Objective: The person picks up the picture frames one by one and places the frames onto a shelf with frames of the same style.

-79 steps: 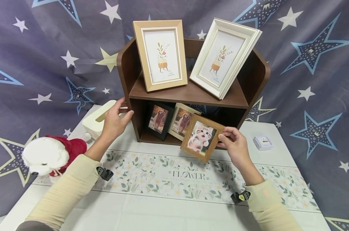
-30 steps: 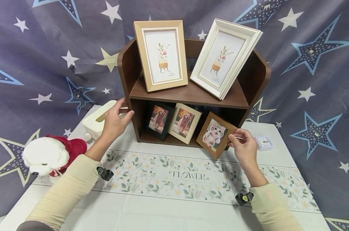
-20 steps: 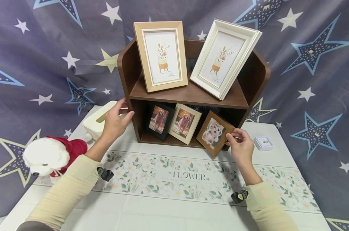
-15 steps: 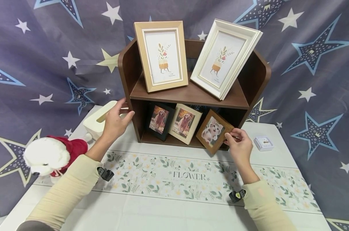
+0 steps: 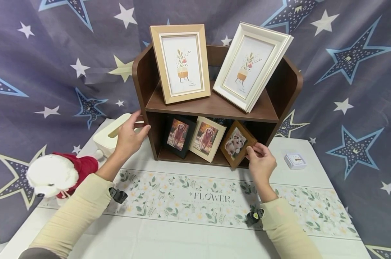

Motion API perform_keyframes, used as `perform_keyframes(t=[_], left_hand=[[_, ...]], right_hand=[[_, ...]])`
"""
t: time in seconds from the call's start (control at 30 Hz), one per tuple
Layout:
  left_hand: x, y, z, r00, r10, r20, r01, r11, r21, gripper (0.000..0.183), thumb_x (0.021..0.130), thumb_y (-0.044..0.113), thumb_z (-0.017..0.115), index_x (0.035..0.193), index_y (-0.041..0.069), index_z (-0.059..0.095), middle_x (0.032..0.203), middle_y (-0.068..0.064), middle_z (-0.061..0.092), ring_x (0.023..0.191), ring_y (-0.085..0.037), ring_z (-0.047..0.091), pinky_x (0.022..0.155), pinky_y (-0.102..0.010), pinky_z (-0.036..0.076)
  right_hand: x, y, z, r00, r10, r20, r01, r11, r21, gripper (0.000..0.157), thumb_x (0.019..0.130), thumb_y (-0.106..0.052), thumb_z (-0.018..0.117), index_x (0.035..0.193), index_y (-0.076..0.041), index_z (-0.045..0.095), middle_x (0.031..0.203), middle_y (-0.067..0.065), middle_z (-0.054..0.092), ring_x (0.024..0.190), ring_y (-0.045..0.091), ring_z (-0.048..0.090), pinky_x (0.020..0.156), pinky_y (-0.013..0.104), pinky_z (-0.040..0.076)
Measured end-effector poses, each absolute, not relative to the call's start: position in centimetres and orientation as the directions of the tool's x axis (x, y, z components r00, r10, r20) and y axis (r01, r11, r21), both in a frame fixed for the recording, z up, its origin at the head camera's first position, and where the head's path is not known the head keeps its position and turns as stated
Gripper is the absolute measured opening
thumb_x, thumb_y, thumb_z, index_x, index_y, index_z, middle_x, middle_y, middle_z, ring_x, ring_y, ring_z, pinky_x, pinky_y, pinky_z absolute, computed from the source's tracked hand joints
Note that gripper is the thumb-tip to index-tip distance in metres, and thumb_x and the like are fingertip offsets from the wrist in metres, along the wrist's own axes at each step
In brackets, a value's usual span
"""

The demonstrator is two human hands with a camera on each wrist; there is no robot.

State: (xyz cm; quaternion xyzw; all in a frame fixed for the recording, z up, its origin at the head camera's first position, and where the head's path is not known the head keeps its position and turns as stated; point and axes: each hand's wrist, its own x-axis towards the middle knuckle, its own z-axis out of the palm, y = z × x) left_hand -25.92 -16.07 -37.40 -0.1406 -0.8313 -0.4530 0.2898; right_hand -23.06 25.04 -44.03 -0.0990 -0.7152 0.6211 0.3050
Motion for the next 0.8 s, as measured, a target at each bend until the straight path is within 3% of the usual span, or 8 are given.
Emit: perform_keyframes(t=[0.3, 0.63, 0.8], left_hand=[[-25.9, -16.0, -37.5, -0.786, -0.029, 0.618, 0.504, 0.549, 0.667, 0.054, 0.092, 0.001, 0.073, 0.143, -0.003, 0.056, 0.12, -0.025, 0.069, 0.1, -0.037, 0.073, 0.089, -0.051, 0.056], [-25.8, -16.0, -37.4, -0.793, -0.033, 0.608, 0.495, 0.547, 0.675, 0.054, 0.092, 0.0, 0.073, 0.143, -0.003, 0.056, 0.119, -0.024, 0.069, 0.1, -0.038, 0.073, 0.089, -0.05, 0.055], [-25.8, -16.0, -37.4, -0.796, -0.032, 0.604, 0.491, 0.55, 0.676, 0.054, 0.092, 0.0, 0.073, 0.144, -0.003, 0.056, 0.119, -0.025, 0.069, 0.1, -0.038, 0.072, 0.089, -0.05, 0.056]], right_hand=[[-24.0, 23.7, -44.2, -0.801, 0.511, 0.311, -0.212, 0.243, -0.946, 0.03, 0.094, -0.003, 0.074, 0.121, 0.009, 0.069, 0.107, 0.022, 0.072, 0.079, 0.002, 0.068, 0.066, 0.019, 0.058], [-24.6, 23.4, -44.2, -0.79, 0.535, 0.3, -0.177, 0.27, -0.946, 0.029, 0.096, -0.005, 0.072, 0.123, 0.006, 0.07, 0.111, 0.022, 0.073, 0.079, -0.001, 0.068, 0.07, 0.023, 0.059], [-24.9, 23.1, -44.1, -0.778, 0.546, 0.31, -0.186, 0.271, -0.944, 0.029, 0.096, -0.002, 0.07, 0.124, 0.007, 0.07, 0.112, 0.023, 0.073, 0.075, -0.005, 0.066, 0.067, 0.017, 0.058]])
